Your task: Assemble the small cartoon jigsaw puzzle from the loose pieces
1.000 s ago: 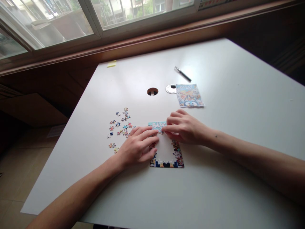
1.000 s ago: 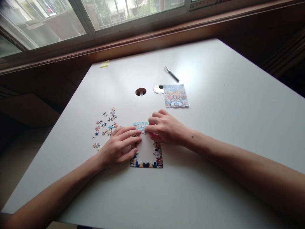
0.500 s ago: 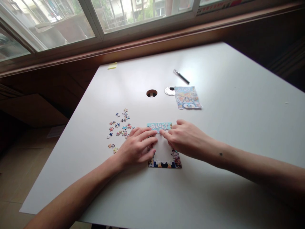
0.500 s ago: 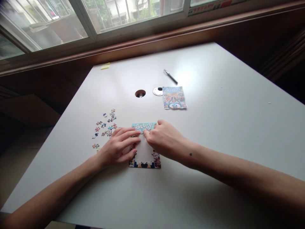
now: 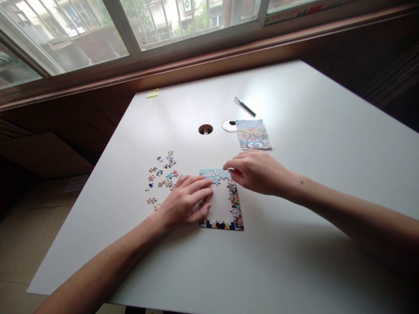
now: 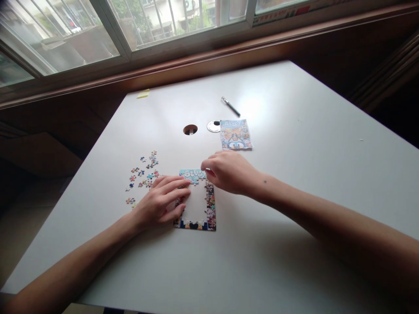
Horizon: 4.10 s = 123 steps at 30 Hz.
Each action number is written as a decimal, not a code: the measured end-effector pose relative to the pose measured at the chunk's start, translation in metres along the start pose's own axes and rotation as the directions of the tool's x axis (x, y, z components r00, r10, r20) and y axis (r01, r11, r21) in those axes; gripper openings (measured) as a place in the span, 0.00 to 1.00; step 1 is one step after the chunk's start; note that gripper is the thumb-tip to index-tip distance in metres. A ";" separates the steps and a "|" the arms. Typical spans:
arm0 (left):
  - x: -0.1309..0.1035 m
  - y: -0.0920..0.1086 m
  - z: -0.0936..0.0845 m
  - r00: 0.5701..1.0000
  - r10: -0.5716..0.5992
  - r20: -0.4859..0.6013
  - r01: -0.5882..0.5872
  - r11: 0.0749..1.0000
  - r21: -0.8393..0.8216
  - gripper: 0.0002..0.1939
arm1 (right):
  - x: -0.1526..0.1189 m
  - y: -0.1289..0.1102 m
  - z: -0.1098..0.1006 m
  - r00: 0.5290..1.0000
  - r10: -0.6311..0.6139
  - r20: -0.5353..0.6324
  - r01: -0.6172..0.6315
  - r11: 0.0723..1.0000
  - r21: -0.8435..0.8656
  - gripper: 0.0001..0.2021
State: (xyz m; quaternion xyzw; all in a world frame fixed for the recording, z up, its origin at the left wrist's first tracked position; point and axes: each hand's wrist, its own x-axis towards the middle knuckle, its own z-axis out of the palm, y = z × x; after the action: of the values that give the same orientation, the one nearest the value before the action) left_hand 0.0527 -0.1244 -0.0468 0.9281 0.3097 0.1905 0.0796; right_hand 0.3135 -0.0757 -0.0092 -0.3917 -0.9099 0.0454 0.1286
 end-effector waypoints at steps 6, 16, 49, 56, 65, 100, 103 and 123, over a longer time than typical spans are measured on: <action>0.001 0.001 -0.001 0.997 0.022 -0.074 -0.023 1.000 -0.018 0.12 | 0.004 0.015 0.021 0.998 -0.068 -0.015 0.070 0.958 0.277 0.07; 0.039 -0.009 -0.003 0.996 -0.022 -0.085 0.014 0.996 -0.089 0.06 | 0.008 0.006 0.031 0.999 -0.035 -0.030 0.045 0.899 0.435 0.09; 0.046 -0.005 0.011 0.985 -0.098 -0.142 0.095 0.995 -0.031 0.07 | 0.007 0.010 0.033 0.999 -0.051 0.003 0.044 0.889 0.455 0.08; 0.052 -0.006 0.002 0.958 -0.264 -0.115 0.231 0.943 -0.239 0.10 | 0.009 0.008 0.034 0.997 -0.016 -0.070 0.050 0.862 0.505 0.07; 0.053 0.002 -0.010 0.866 -0.500 -0.028 0.298 0.559 -0.774 0.12 | 0.008 -0.004 0.014 0.956 0.093 -0.279 0.051 0.882 0.469 0.06; 0.049 -0.016 -0.012 0.963 -0.208 -0.169 0.127 0.910 -0.395 0.07 | 0.003 0.001 0.004 0.989 0.141 0.034 -0.142 0.888 0.437 0.04; 0.045 -0.023 -0.006 0.990 -0.054 -0.127 0.018 0.962 -0.273 0.09 | 0.002 0.003 0.010 0.982 0.150 0.111 -0.184 0.886 0.426 0.04; 0.043 -0.026 -0.001 0.999 0.009 -0.053 -0.020 0.980 -0.200 0.07 | 0.008 0.001 0.019 0.963 0.185 0.195 -0.252 0.876 0.411 0.06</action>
State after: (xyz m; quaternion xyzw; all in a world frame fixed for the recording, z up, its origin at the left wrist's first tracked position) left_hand 0.0696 -0.0778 -0.0395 0.9125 0.2840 0.2451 0.1633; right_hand 0.3033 -0.0692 -0.0262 -0.4494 -0.8338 0.2895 0.1376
